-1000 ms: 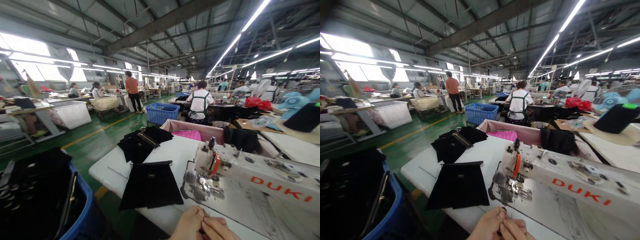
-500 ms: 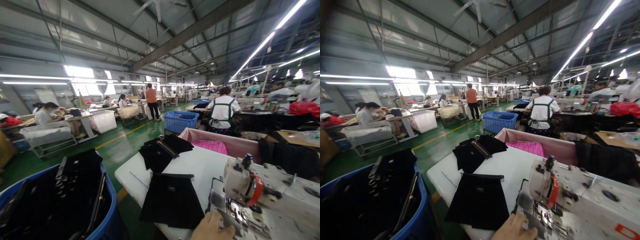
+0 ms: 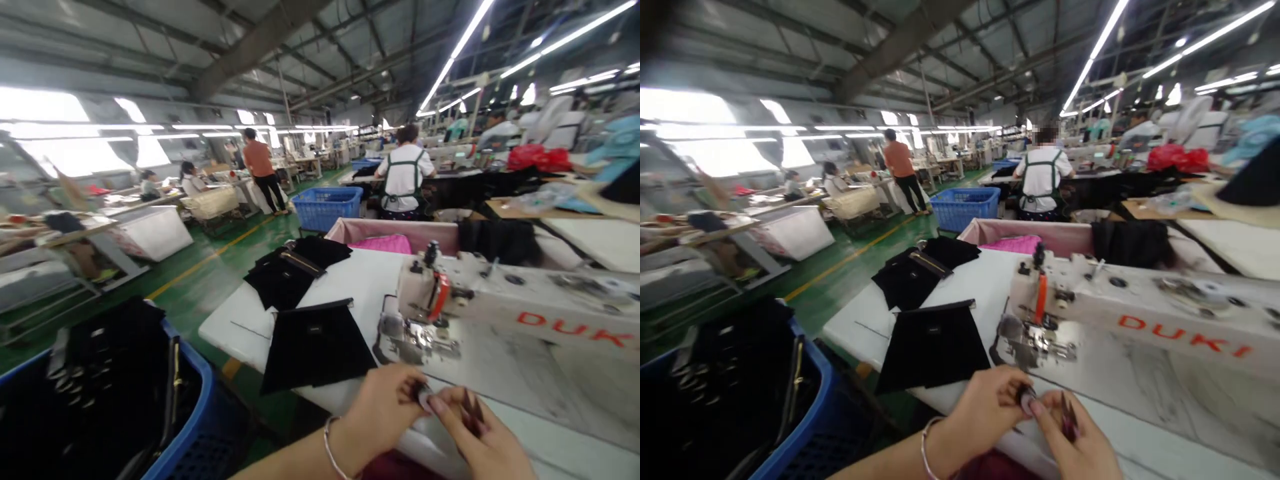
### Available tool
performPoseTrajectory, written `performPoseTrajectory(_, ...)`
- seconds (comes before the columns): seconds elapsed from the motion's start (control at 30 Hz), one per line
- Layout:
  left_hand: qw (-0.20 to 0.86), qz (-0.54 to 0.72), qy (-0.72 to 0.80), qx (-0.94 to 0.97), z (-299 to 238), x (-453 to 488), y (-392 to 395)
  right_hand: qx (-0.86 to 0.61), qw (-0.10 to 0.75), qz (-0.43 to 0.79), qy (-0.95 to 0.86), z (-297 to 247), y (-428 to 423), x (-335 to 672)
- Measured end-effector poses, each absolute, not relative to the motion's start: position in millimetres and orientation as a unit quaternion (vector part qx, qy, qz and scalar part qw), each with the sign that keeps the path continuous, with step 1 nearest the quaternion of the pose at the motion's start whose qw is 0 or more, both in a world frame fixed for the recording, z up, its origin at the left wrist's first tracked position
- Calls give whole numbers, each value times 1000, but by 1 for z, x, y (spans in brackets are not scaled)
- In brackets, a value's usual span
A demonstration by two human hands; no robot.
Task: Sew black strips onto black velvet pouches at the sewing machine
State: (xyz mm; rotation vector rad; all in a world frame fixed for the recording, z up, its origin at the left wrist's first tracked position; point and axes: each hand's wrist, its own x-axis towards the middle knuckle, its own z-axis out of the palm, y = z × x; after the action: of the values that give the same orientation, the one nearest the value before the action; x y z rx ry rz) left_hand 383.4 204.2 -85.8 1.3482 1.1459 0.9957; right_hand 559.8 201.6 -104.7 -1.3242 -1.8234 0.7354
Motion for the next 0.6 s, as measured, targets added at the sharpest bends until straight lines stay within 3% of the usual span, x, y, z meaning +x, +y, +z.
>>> performPoseTrajectory(0.1,635,434,447,457,-73,387,197,-577,388,368,-617,-95,189,552)
performPoseTrajectory(0.3,648,471,447,398,-69,387,192,-566,414,425,-572,-84,180,545)
performPoseTrajectory(0.47,690,521,385,323,-61,388,187,-572,408,389,-595,-81,173,557)
performPoseTrajectory(0.6,752,477,351,288,-57,390,181,-567,402,323,-643,-67,180,563)
